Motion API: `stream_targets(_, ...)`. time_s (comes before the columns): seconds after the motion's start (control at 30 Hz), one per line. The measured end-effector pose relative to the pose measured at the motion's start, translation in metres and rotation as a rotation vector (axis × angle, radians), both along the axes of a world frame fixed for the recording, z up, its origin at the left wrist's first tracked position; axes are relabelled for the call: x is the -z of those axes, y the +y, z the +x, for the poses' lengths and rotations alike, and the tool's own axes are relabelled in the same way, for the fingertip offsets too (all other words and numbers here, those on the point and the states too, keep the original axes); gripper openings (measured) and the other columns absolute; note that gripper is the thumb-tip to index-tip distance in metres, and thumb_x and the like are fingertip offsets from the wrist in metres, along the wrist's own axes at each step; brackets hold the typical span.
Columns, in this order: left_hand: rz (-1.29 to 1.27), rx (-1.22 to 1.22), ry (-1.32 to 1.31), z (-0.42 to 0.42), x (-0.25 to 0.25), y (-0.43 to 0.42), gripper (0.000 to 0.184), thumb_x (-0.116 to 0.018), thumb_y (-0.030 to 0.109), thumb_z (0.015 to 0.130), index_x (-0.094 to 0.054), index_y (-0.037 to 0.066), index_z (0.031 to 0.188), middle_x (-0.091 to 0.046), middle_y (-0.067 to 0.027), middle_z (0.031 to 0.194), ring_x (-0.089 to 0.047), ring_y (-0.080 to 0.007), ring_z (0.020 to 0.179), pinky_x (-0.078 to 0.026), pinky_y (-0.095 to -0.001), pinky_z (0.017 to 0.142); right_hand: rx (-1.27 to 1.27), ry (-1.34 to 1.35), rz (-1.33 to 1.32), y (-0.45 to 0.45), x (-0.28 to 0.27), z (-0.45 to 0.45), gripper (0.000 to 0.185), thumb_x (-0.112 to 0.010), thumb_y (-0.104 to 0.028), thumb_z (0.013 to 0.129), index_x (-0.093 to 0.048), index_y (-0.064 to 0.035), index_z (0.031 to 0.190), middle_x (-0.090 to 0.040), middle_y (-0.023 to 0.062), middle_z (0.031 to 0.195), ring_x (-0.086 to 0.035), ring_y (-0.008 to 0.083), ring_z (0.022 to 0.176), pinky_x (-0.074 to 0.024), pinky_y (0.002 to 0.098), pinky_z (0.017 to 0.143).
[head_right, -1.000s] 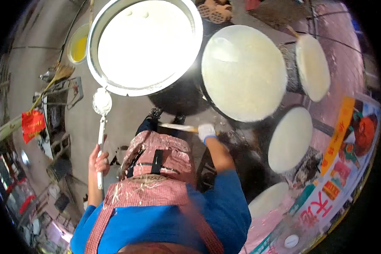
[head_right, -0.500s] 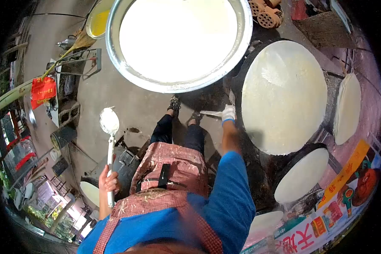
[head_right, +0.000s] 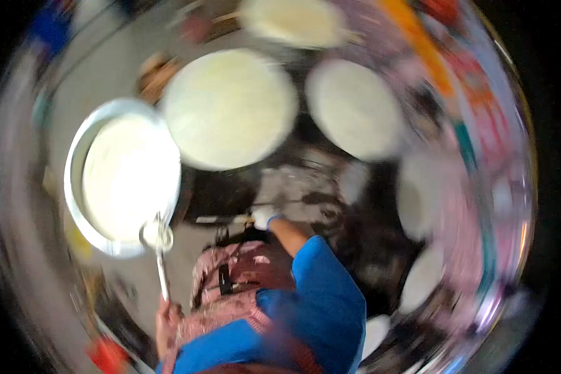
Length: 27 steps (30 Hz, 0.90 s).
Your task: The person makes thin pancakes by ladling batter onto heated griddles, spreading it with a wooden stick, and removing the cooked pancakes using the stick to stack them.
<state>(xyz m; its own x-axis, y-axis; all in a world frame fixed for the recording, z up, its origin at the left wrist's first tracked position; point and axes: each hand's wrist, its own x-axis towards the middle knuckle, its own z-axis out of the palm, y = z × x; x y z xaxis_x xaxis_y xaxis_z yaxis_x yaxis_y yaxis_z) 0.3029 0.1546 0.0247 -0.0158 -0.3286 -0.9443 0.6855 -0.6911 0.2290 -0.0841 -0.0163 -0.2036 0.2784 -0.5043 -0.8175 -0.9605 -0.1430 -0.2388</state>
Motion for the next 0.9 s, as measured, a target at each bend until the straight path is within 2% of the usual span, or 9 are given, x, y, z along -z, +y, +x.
stream_targets(0.2, -0.022, 0.798, 0.642, 0.015, 0.062, -0.121, 0.026, -0.048, 0.03, 0.091, -0.053, 0.01, 0.107, -0.044, 0.0021, 0.062, -0.041, -0.0072, 0.051, -0.034, -0.0206, 0.043, 1.024, -0.059, -0.389, 0.225, -0.073, -0.024, 0.039, -0.055, -0.041, 0.072, -0.061, -0.0063, 0.088, -0.062, 0.0195, 0.084, -0.059, 0.0362, 0.082, -0.0463, 0.0459, 0.071)
stream_targets(0.33, -0.275, 1.279, 0.099, -0.091, 0.013, -0.147, 0.03, -0.05, 0.031, 0.089, -0.047, 0.013, 0.114, -0.043, 0.0011, 0.064, -0.042, -0.0104, 0.055, -0.035, -0.0252, 0.048, 1.621, 0.0, -0.515, 0.344, -0.124, 0.01, 0.038, -0.055, -0.04, 0.077, -0.061, -0.0069, 0.094, -0.062, 0.0189, 0.085, -0.058, 0.0376, 0.083, -0.045, 0.0449, 0.073)
stream_targets(0.4, -0.256, 1.428, 0.252, -0.149, -0.005, -0.132, 0.029, -0.05, 0.03, 0.09, -0.044, 0.015, 0.114, -0.036, 0.0021, 0.059, -0.035, -0.0091, 0.047, -0.029, -0.0248, 0.042, 1.725, 0.028, -0.584, 0.391, -0.174, 0.025, 0.041, -0.057, -0.042, 0.076, -0.06, -0.0096, 0.101, -0.06, 0.018, 0.097, -0.057, 0.0351, 0.091, -0.0446, 0.0417, 0.077)
stream_targets(0.5, 0.006, 1.671, 0.642, -0.235, 0.032, -0.124, 0.026, -0.047, 0.038, 0.09, -0.046, 0.019, 0.108, -0.032, 0.0028, 0.053, -0.025, -0.0079, 0.037, -0.023, -0.0233, 0.033, 2.274, 0.292, -0.786, 0.438, -0.167, 0.035, 0.041, -0.059, -0.043, 0.076, -0.059, -0.0091, 0.099, -0.062, 0.0173, 0.085, -0.059, 0.035, 0.082, -0.0456, 0.0422, 0.07)
stream_targets(0.57, 0.451, 1.634, 0.823, -0.295, 0.052, -0.109, 0.025, -0.04, 0.038, 0.094, -0.05, 0.025, 0.113, -0.033, 0.0025, 0.053, -0.027, -0.0071, 0.036, -0.026, -0.0206, 0.032, 2.252, 0.537, -0.906, 0.475, -0.179, 0.025, 0.044, -0.062, -0.044, 0.075, -0.058, -0.0116, 0.103, -0.063, 0.0177, 0.083, -0.061, 0.0329, 0.079, -0.047, 0.0419, 0.067)
stream_targets(0.6, 0.474, 1.682, 0.846, -0.317, 0.066, -0.098, 0.031, -0.039, 0.041, 0.093, -0.046, 0.03, 0.121, -0.034, 0.0018, 0.054, -0.027, -0.0077, 0.035, -0.029, -0.021, 0.032, 2.244, 0.71, -0.879, 0.491, -0.181, 0.015, 0.043, -0.062, -0.044, 0.075, -0.057, -0.0118, 0.104, -0.063, 0.0176, 0.082, -0.061, 0.0322, 0.077, -0.0475, 0.0421, 0.066)
stream_targets(0.67, 0.625, 1.646, 0.762, -0.355, 0.048, -0.057, 0.028, -0.038, 0.042, 0.093, -0.053, 0.024, 0.107, -0.032, 0.002, 0.051, -0.028, -0.0084, 0.034, -0.032, -0.024, 0.032, 2.277, 0.776, -0.855, 0.527, -0.179, -0.006, 0.039, -0.062, -0.041, 0.075, -0.056, -0.01, 0.098, -0.063, 0.0165, 0.081, -0.062, 0.0326, 0.07, -0.0479, 0.0429, 0.061)
stream_targets(0.8, 0.704, 1.614, 1.082, -0.404, 0.031, -0.003, 0.038, -0.033, 0.029, 0.097, -0.032, 0.025, 0.134, -0.032, -0.0013, 0.058, -0.033, -0.0087, 0.042, -0.034, -0.0244, 0.036, 1.995, 1.147, -0.859, 0.58, -0.19, -0.04, 0.025, -0.062, -0.032, 0.074, -0.053, -0.0104, 0.082, -0.059, 0.016, 0.07, -0.059, 0.0343, 0.059, -0.0466, 0.045, 0.053)
stream_targets(0.9, 0.724, 1.643, 1.001, -0.433, 0.019, 0.016, 0.039, -0.031, 0.027, 0.098, -0.029, 0.024, 0.136, -0.031, -0.0014, 0.059, -0.034, -0.0099, 0.042, -0.034, -0.025, 0.036, 2.126, 0.977, -0.85, 0.601, -0.177, -0.062, 0.021, -0.061, -0.029, 0.073, -0.055, -0.0105, 0.083, -0.057, 0.0179, 0.071, -0.059, 0.0344, 0.061, -0.0471, 0.0444, 0.052)
